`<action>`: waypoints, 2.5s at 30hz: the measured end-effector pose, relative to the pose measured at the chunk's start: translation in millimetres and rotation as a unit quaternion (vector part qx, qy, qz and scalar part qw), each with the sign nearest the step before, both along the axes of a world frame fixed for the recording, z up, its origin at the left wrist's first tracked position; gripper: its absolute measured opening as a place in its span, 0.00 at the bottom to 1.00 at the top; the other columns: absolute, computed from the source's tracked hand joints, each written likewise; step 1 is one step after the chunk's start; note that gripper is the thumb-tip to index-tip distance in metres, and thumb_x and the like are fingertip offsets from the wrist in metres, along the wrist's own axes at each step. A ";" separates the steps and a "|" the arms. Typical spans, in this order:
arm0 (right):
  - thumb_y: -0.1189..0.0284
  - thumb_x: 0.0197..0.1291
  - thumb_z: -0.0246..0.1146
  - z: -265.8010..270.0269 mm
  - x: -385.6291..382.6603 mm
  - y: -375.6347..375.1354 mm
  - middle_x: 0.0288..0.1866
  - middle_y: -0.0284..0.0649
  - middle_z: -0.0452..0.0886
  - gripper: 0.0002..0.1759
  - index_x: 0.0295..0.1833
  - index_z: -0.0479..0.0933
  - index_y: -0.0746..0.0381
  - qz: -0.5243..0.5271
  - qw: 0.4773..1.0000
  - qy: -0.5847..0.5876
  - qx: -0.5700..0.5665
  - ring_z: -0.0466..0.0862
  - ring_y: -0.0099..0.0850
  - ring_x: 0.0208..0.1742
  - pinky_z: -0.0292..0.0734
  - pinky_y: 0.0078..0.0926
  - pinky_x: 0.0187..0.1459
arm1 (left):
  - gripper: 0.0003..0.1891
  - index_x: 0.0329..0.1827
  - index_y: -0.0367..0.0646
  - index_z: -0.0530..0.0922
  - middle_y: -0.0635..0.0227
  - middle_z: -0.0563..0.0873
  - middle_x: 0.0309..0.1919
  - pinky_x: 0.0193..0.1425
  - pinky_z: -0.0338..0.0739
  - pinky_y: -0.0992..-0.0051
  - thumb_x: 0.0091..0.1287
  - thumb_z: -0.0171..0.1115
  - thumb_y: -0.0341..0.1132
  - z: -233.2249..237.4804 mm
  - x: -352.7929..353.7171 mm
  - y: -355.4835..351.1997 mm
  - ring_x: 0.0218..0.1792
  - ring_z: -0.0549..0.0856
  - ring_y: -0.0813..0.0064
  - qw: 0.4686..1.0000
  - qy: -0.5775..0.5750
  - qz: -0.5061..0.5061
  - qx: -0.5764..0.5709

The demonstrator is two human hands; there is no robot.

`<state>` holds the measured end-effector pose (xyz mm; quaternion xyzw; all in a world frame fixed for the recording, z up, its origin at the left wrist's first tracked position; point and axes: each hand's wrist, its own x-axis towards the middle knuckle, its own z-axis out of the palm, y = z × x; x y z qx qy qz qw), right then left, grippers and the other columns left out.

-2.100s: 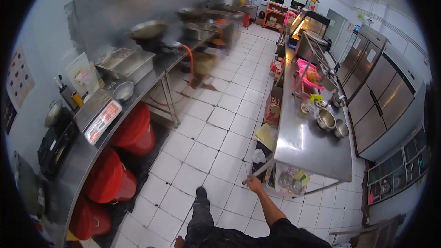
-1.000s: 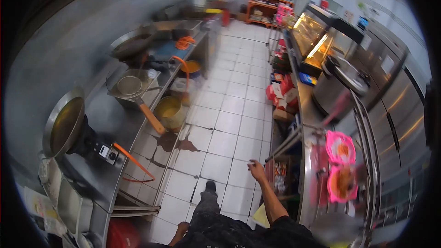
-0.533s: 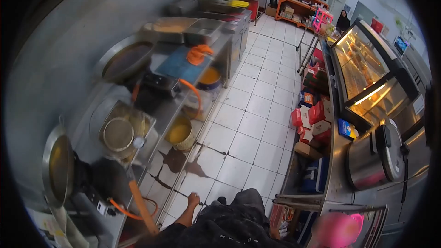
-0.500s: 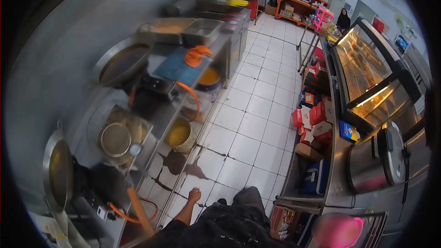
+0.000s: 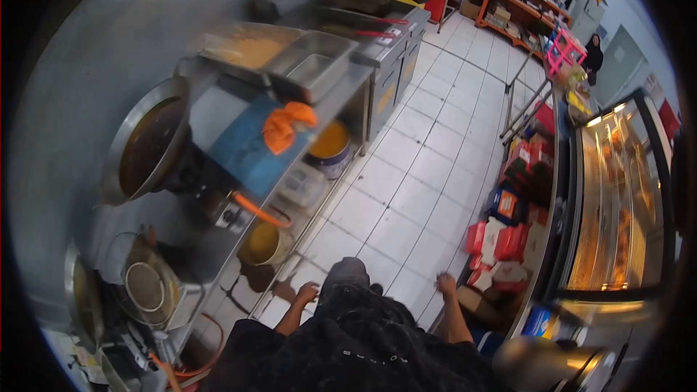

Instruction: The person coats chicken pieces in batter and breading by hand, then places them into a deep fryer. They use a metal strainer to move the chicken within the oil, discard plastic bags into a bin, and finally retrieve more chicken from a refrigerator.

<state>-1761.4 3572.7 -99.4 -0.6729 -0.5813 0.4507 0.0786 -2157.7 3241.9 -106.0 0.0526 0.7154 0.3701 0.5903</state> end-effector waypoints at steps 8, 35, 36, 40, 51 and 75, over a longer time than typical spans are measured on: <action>0.67 0.57 0.54 185.3 -237.1 309.0 0.43 0.42 0.76 0.23 0.58 0.66 0.62 0.016 0.970 0.237 0.055 0.79 0.30 0.39 0.74 0.26 0.38 | 0.12 0.46 0.45 0.74 0.60 0.81 0.32 0.28 0.77 0.64 0.59 0.53 0.34 -22.9 -27.5 97.3 0.31 0.82 0.65 0.976 0.135 -0.075 -0.156; 0.76 0.44 0.61 281.0 -770.9 702.2 0.48 0.59 0.68 0.36 0.62 0.59 0.59 0.661 0.713 0.153 0.179 0.76 0.55 0.43 0.74 0.44 0.44 | 0.10 0.33 0.47 0.77 0.69 0.80 0.31 0.36 0.76 0.68 0.47 0.62 0.35 -21.7 -156.5 630.5 0.33 0.80 0.75 0.949 0.128 0.248 -0.149; 0.78 0.44 0.61 280.5 -772.1 702.2 0.48 0.59 0.67 0.36 0.62 0.58 0.62 0.666 0.710 0.159 0.168 0.75 0.56 0.42 0.74 0.45 0.43 | 0.10 0.33 0.47 0.77 0.69 0.80 0.31 0.36 0.76 0.68 0.47 0.62 0.35 -13.7 -151.8 653.5 0.33 0.80 0.75 0.930 0.070 0.328 -0.150; 0.79 0.46 0.58 292.0 -763.0 709.5 0.51 0.63 0.63 0.36 0.63 0.55 0.65 0.690 0.699 0.144 0.121 0.75 0.59 0.40 0.74 0.45 0.43 | 0.10 0.35 0.47 0.76 0.69 0.79 0.32 0.36 0.75 0.67 0.50 0.60 0.36 10.3 -143.2 724.6 0.33 0.80 0.74 0.907 0.027 0.399 -0.134; 0.76 0.49 0.59 274.6 -764.4 729.3 0.52 0.63 0.62 0.35 0.64 0.55 0.67 0.692 0.689 0.204 0.068 0.74 0.60 0.41 0.73 0.45 0.43 | 0.11 0.41 0.48 0.74 0.68 0.78 0.33 0.36 0.75 0.64 0.57 0.54 0.40 19.5 -157.3 754.7 0.33 0.80 0.71 0.884 0.023 0.452 -0.116; 0.73 0.44 0.62 293.5 -746.9 866.9 0.46 0.46 0.73 0.33 0.61 0.65 0.50 0.579 0.777 0.050 0.242 0.81 0.46 0.32 0.76 0.40 0.33 | 0.10 0.45 0.50 0.73 0.71 0.78 0.31 0.32 0.76 0.70 0.63 0.50 0.39 30.7 -218.1 777.4 0.32 0.80 0.75 0.870 -0.027 0.475 -0.127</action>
